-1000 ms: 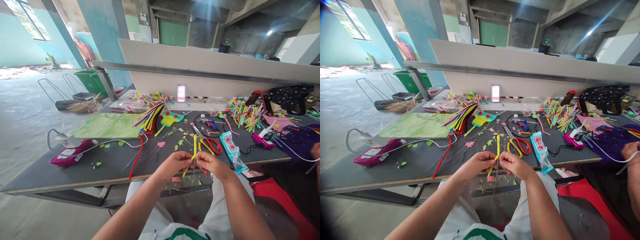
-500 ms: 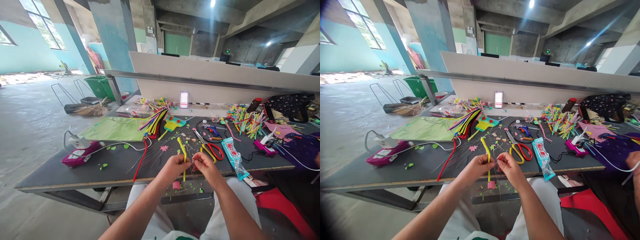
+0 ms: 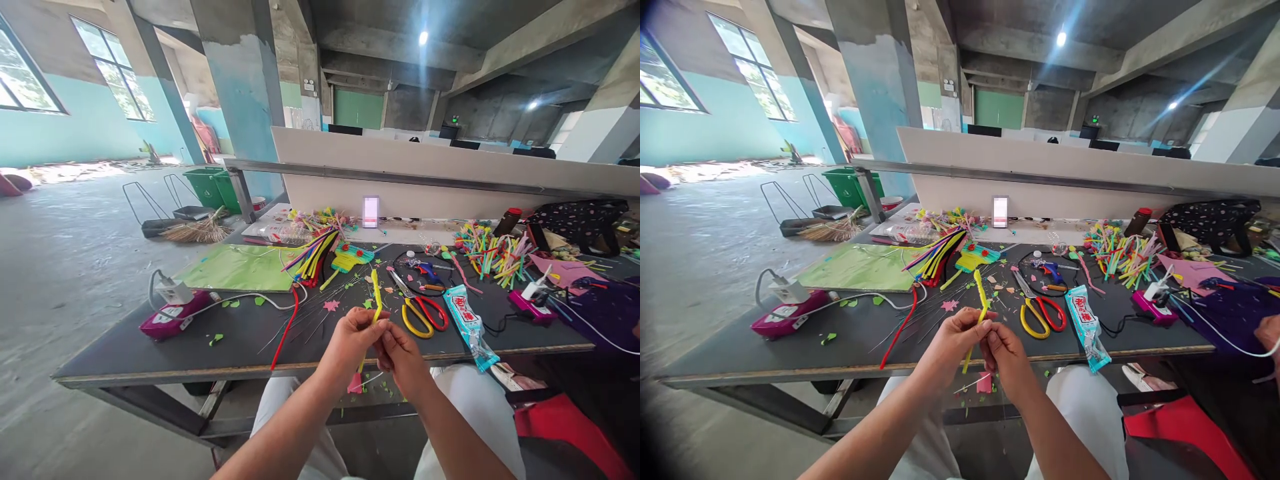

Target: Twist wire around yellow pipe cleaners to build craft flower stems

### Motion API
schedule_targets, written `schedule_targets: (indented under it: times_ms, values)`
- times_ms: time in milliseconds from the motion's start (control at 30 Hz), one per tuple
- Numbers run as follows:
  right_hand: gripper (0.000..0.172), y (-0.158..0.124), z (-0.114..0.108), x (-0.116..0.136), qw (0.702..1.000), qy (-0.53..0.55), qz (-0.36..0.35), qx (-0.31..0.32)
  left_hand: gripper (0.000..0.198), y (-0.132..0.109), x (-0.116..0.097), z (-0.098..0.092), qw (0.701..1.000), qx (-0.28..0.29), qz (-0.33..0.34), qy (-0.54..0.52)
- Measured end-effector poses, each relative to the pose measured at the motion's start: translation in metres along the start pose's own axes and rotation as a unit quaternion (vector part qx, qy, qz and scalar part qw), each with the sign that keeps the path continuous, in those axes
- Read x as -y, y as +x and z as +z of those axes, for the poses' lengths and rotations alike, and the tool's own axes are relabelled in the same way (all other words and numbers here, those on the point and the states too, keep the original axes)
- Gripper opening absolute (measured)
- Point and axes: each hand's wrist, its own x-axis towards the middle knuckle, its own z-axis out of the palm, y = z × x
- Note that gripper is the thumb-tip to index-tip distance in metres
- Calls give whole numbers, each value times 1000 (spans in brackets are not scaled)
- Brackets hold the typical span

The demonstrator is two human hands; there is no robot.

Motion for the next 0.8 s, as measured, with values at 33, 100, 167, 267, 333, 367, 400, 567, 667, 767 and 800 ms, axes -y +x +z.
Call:
schedule_targets:
  times_ms: [33,100,167,267,333,367,400,567,667,767,800]
  values:
    - [31,0,0,2,1000,7,-4,-6,31,-1,0,0,1000,-5,13,6]
    - [30,-1,-1,4,999,25,-15,-18,33,-4,1,1,999,-15,40,29]
    - [30,-2,-1,5,1000,24,-14,-15,33,-7,4,1,998,-20,52,39]
    - [29,-3,1,4,1000,17,-8,-14,32,-8,10,4,999,-7,39,14]
    - [27,-3,2,4,1000,13,-2,-11,32,-8,11,5,999,3,38,13]
    - [27,-3,3,4,1000,14,0,-9,32,-8,11,5,999,7,41,22]
    - [26,-4,3,4,1000,18,2,-6,32,-8,11,5,998,12,45,34]
    - [22,-4,-2,9,996,85,9,-20,33,-5,9,-7,993,-23,85,76]
    - [22,-5,-6,15,991,130,13,-1,37,2,10,-15,992,-83,76,60]
    - [22,-6,-9,19,985,165,24,36,40,12,12,-14,999,-19,27,14]
    - [22,-6,-9,19,984,168,29,41,39,15,13,-13,1000,5,13,-6]
